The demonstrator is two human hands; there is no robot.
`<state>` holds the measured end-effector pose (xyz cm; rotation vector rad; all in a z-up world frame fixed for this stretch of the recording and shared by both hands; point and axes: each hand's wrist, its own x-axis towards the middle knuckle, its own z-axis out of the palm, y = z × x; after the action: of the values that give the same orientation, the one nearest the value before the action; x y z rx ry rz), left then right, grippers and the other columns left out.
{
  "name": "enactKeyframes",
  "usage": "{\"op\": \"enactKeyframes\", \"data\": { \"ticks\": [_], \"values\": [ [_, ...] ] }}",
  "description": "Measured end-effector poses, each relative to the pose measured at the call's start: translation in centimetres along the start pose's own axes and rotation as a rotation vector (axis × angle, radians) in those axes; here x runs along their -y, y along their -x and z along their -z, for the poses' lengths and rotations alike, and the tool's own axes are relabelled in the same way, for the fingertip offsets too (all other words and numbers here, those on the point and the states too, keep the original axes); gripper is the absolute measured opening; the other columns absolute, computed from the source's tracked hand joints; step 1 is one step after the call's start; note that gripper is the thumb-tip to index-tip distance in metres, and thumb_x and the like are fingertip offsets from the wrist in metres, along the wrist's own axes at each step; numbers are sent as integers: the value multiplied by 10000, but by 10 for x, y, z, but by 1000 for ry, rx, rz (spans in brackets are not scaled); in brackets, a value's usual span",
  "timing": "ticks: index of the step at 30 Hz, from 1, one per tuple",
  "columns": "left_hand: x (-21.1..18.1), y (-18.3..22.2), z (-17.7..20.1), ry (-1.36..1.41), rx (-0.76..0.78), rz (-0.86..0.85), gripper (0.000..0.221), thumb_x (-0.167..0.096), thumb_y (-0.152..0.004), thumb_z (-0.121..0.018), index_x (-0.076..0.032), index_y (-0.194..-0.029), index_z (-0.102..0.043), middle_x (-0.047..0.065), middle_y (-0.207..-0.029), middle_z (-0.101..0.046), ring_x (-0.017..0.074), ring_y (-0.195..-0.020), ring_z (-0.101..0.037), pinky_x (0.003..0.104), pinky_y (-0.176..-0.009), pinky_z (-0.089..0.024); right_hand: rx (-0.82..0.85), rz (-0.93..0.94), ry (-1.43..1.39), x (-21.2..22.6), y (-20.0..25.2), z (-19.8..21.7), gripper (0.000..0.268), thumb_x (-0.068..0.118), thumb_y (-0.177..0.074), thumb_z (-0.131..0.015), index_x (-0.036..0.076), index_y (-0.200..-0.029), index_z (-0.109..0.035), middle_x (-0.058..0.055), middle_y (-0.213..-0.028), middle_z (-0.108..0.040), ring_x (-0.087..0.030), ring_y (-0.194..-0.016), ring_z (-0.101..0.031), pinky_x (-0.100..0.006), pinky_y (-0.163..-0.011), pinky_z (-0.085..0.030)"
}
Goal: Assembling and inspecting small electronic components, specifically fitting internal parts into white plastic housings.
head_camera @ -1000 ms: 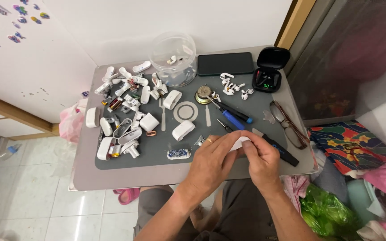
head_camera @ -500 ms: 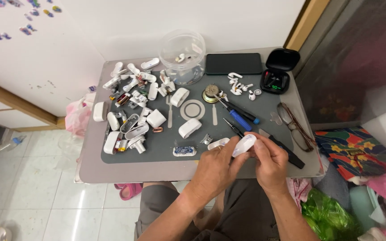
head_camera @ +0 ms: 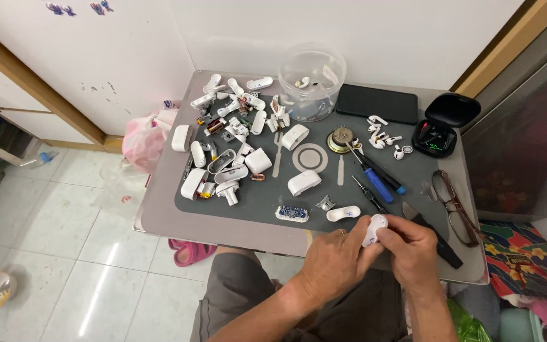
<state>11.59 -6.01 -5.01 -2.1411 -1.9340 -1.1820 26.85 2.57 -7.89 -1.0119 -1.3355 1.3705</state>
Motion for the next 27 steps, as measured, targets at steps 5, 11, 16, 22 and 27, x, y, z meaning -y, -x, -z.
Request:
{"op": "enactKeyframes", "data": {
  "ticks": [5,11,16,22,27],
  "values": [
    [5,-4,18,73,-32,-63,360,-305,-1030,-622,-65,-1294,-578,70,-683,-603,287,-579,-581,440,-484,-429,-66,-19,-225,4,-3,-5,292,132,-934,-676,-107,-1100,-702,-237,-929,-744,-269,-733,-676,-349,-635,-546],
    [62,-46,40,-146,72,-75,216,-153,-903,-618,-234,-1024,-778,28,-805,-657,264,-739,-655,377,-603,-546,-46,144,-434,-10,-16,-2,244,88,-1048,-566,-70,-1187,-688,-324,-806,-711,-306,-526,-694,-401,-486,-611],
    [68,-80,47,-385,548,-109,212,-117,-900,-679,-249,-976,-825,46,-856,-708,213,-790,-681,315,-705,-556,-18,147,-499,-13,-20,1,309,105,-1066,-534,-116,-1238,-663,-348,-821,-705,-294,-509,-674,-415,-497,-606],
    [75,-93,21,-454,658,-163,128,-208,-862,-751,-238,-960,-827,30,-879,-718,207,-800,-702,307,-704,-583,-2,121,-527,-6,-18,2,337,113,-1055,-533,-129,-1265,-639,-367,-832,-700,-300,-507,-663,-432,-502,-602],
    [74,-95,21,-322,661,-127,234,-85,-897,-736,-105,-1124,-788,135,-979,-755,277,-890,-750,337,-787,-608,21,95,-518,1,-18,0,355,123,-1037,-542,-88,-1309,-630,-359,-886,-719,-288,-576,-700,-413,-540,-608]
  ]
}}
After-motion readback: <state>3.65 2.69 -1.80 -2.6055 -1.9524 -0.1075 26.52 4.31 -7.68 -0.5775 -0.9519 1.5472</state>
